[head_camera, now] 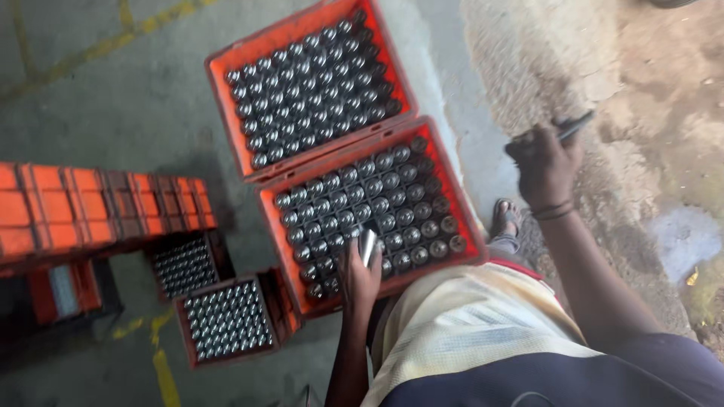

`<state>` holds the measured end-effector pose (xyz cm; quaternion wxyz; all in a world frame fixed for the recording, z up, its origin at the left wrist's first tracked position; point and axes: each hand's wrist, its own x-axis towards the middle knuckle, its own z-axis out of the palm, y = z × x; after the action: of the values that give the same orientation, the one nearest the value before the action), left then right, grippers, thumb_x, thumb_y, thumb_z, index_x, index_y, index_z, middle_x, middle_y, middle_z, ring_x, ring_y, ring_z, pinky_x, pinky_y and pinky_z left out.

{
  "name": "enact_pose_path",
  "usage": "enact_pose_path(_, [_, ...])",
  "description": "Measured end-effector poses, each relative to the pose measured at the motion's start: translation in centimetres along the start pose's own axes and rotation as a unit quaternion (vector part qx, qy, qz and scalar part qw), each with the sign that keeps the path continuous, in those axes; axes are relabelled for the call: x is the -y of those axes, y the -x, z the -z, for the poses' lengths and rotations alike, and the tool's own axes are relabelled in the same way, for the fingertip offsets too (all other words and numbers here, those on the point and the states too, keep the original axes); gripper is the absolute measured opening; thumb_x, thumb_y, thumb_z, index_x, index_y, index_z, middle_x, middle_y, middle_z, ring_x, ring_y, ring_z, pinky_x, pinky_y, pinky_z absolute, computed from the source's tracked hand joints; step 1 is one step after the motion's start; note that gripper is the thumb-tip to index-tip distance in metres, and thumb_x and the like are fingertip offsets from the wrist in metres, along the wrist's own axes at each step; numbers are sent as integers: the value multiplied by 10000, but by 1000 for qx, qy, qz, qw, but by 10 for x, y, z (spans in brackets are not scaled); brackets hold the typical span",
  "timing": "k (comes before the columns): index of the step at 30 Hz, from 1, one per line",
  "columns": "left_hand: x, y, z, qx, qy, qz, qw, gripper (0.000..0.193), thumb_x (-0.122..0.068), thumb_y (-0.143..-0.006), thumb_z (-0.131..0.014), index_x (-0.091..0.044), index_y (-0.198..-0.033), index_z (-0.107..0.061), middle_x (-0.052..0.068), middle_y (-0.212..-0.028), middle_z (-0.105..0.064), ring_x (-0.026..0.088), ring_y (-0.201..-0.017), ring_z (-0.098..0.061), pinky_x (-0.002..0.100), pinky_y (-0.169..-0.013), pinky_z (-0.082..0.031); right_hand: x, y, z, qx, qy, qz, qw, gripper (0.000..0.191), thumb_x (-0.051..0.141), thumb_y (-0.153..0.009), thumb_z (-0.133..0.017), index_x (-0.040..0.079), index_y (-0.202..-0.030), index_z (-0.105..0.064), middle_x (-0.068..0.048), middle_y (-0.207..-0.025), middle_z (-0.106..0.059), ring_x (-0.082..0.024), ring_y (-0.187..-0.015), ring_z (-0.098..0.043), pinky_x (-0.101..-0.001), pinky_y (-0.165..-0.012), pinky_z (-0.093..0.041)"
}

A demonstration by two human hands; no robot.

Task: The person repeatedly picks up small cylindrical metal parts from a red crate, briefly inspects them, and places them back into the crate. The person uses a small metal tool in the right hand while handling the parts with the left hand.

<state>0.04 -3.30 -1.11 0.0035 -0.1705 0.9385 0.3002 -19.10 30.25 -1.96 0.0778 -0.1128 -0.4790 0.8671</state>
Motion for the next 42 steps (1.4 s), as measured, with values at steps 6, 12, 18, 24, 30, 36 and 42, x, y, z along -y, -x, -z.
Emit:
enact_pose_path(6, [10,-25,-13,-29,41,-44,998,420,-237,-823,-772,-36,-1183,-694,172,-1142,-610,341,-967,-680,450,-824,-557,-15,40,-23,-4,-59,-146,988,276,-9,-1035,-564,125,-1234,-427,-82,-830,-571,-225,-699,-615,-422,-676,-570])
enact_pose_path(12, [-18,-39,-29,-11,6,-38,999,538,-332,-789,-851,5,-1174,-684,189,-1128,-594,338,-922,-674,464,-776,-556,-31,68,-40,-6,-37,-222,974,340,-20,-986,-568,117,-1265,-430,-73,-872,-609,-210,-751,-643,-415,-708,-584])
enact_pose_path(18, [-24,-69,-11,70,-76,-82,991,409,-427,-670,-898,-88,-867,-781,74,-914,-670,248,-808,-674,417,-748,-544,-43,78,-41,35,-22,-242,969,322,6,-993,-571,118,-1250,-413,-75,-869,-610,-194,-759,-650,-413,-741,-621])
enact_pose_path(24, [-23,-49,31,30,469,-103,877,453,-535,-832,-745,-119,-998,-682,29,-919,-694,146,-790,-661,293,-680,-537,-42,79,-49,29,11,-219,975,306,10,-1023,-587,117,-1257,-422,-66,-879,-601,-166,-761,-646,-351,-699,-618])
enact_pose_path(30, [-71,-18,4,111,337,-154,922,353,-338,-973,-728,-61,-1178,-655,54,-1011,-747,157,-867,-749,290,-719,-605,-50,95,-86,149,6,-173,974,275,14,-1054,-573,116,-1253,-413,-48,-910,-585,-145,-774,-639,-284,-634,-548])
enact_pose_path(36, [-88,-6,-16,209,499,21,841,422,-298,-977,-743,-79,-1309,-604,83,-895,-717,146,-685,-641,273,-562,-467,-39,116,-107,194,52,-123,972,283,5,-1076,-570,114,-1265,-389,-37,-942,-570,-132,-810,-619,-261,-672,-536])
enact_pose_path(42, [-72,4,-19,148,385,-82,907,433,-328,-999,-740,-55,-1298,-587,73,-978,-725,174,-760,-703,308,-643,-576,-26,90,-102,114,84,-143,979,310,15,-1048,-549,104,-1279,-364,-59,-884,-601,-183,-733,-654,-309,-607,-539])
